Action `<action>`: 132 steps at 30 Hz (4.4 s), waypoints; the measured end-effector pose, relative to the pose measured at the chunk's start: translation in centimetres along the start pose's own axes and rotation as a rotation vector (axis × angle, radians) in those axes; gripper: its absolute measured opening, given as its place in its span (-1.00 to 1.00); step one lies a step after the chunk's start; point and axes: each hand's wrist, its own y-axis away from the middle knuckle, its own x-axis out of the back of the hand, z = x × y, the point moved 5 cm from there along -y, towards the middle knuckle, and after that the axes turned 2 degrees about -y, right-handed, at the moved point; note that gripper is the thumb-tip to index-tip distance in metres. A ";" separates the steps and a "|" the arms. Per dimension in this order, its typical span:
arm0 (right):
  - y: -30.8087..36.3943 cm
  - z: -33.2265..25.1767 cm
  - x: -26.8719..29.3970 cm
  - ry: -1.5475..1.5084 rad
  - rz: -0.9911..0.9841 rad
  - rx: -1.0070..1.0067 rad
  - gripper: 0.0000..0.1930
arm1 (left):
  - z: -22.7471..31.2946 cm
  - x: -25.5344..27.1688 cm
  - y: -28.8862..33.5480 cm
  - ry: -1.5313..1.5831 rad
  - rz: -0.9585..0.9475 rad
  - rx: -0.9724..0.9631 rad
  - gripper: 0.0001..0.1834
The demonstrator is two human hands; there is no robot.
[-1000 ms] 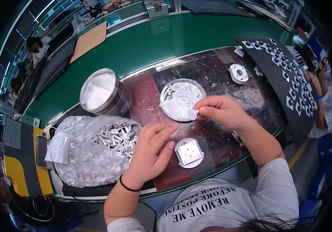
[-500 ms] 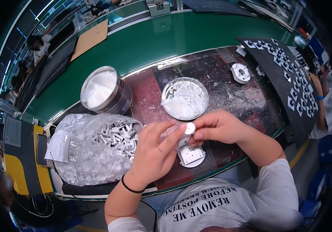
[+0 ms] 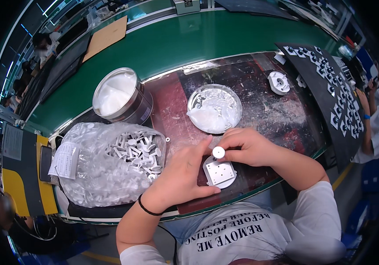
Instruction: The person assembles small white plastic components on a green workbench. They repeatedly pick up a white circular base, insert a small white cylindrical piece into its center, and place the assembled unit onto a black tray. The person also handles a bag of loose white plastic parts and a small metal container with white powder.
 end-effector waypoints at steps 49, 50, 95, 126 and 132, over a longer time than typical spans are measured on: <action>0.9 0.1 1.0 0.011 -0.332 -0.475 -0.70 | -0.6 -0.9 0.0 0.012 -0.069 0.030 0.25; 0.9 0.0 0.9 -0.059 -0.316 -0.463 -0.68 | -0.7 -0.7 0.0 0.068 -0.034 0.016 0.24; 4.5 6.1 17.1 0.927 0.913 -0.304 -0.49 | 0.4 1.2 0.1 -0.335 0.355 -0.252 -0.17; 13.6 -2.7 7.9 0.762 0.571 -0.103 -0.56 | 3.8 -1.6 0.1 -0.095 -0.174 -0.233 -0.42; 25.4 0.4 16.7 1.203 1.329 -0.612 -0.42 | 4.4 -2.3 0.4 0.011 -0.275 -0.288 -0.37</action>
